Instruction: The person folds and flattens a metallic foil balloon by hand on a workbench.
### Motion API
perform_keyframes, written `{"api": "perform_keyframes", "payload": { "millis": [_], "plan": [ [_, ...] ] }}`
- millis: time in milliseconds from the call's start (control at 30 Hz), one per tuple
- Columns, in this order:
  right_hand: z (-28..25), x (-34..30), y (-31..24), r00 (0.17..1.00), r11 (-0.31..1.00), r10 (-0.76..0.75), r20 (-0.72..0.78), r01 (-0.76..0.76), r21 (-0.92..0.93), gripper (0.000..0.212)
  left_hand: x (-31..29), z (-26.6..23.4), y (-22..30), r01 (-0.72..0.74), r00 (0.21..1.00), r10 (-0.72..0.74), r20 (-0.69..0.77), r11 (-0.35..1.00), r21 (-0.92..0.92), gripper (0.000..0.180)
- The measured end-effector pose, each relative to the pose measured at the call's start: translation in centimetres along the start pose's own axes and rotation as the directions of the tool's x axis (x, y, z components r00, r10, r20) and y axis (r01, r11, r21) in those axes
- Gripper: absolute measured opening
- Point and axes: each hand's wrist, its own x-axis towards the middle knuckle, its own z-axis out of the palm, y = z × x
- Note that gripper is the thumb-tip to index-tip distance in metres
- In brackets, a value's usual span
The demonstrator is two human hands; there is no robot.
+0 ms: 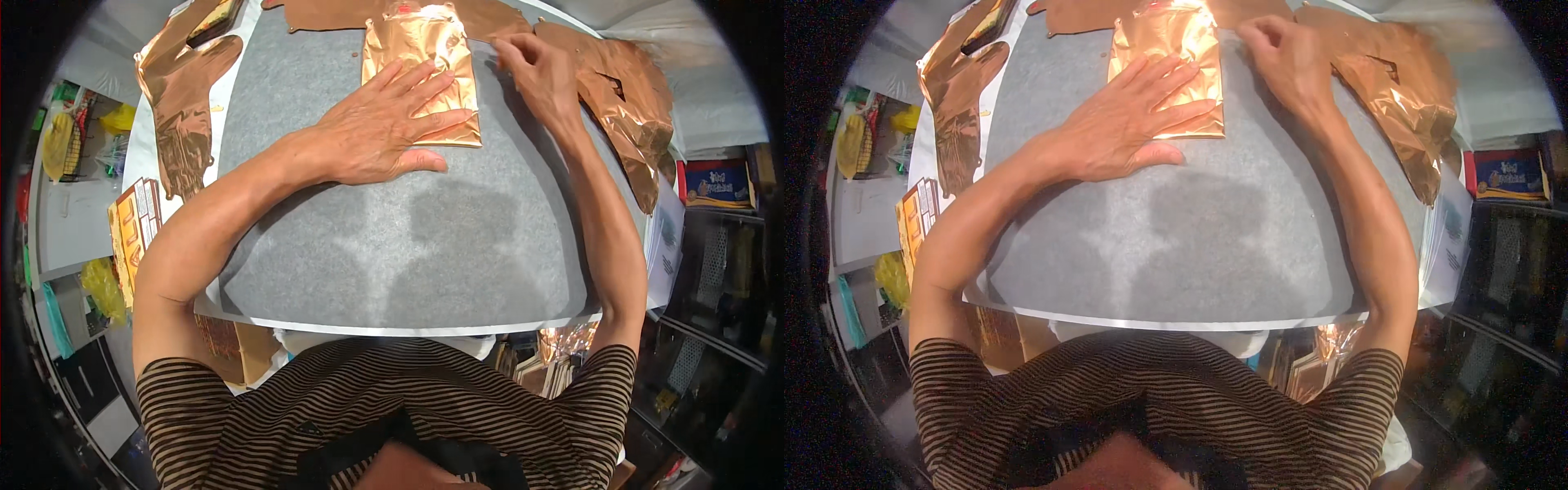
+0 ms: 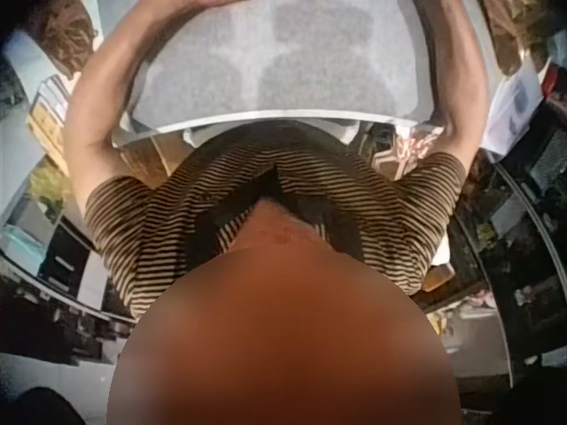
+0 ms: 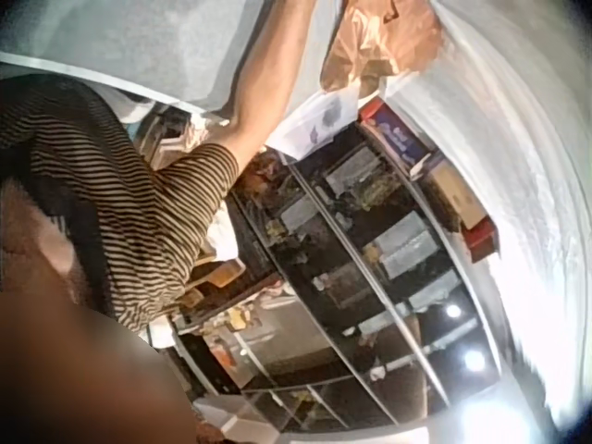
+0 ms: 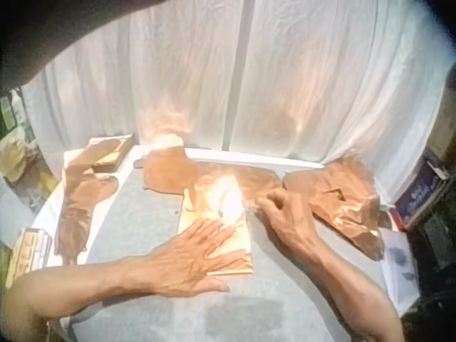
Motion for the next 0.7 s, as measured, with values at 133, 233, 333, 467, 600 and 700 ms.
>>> {"api": "perform_keyframes", "payload": {
  "millis": [133,233,333,467,600,700],
  "plan": [
    [-0.1,1.5,-1.5,0.859,0.907,0.277,0.430,-0.382,0.179,0.028,-0.1,0.4,-0.2,-0.005,0.999,0.003,-0.052,1.000,-0.024,0.071],
    [0.3,2.8,-0.9,0.798,0.802,0.293,0.527,-0.505,0.318,0.034,0.1,0.6,-0.1,-0.002,0.999,0.001,-0.043,1.000,-0.025,0.071],
    [0.9,3.3,-1.5,0.739,0.770,0.337,0.584,-0.573,0.281,0.033,-0.2,0.7,-0.2,0.004,0.999,-0.004,-0.044,1.000,-0.015,0.072],
    [0.7,3.1,-1.7,0.727,0.740,0.358,0.585,-0.604,0.298,0.034,-0.4,0.6,-0.1,-0.002,0.997,-0.005,-0.078,0.996,-0.090,0.074],
    [0.7,1.9,-2.4,0.793,0.756,0.318,0.519,-0.543,0.366,0.031,-0.2,-0.5,-0.7,0.015,0.981,-0.060,-0.183,0.972,-0.235,0.072],
    [-0.3,1.0,-1.9,0.825,0.738,0.287,0.487,-0.514,0.437,0.029,-0.4,-2.7,-2.4,0.021,0.789,-0.403,-0.463,0.771,-0.636,0.064]
  ]
}}
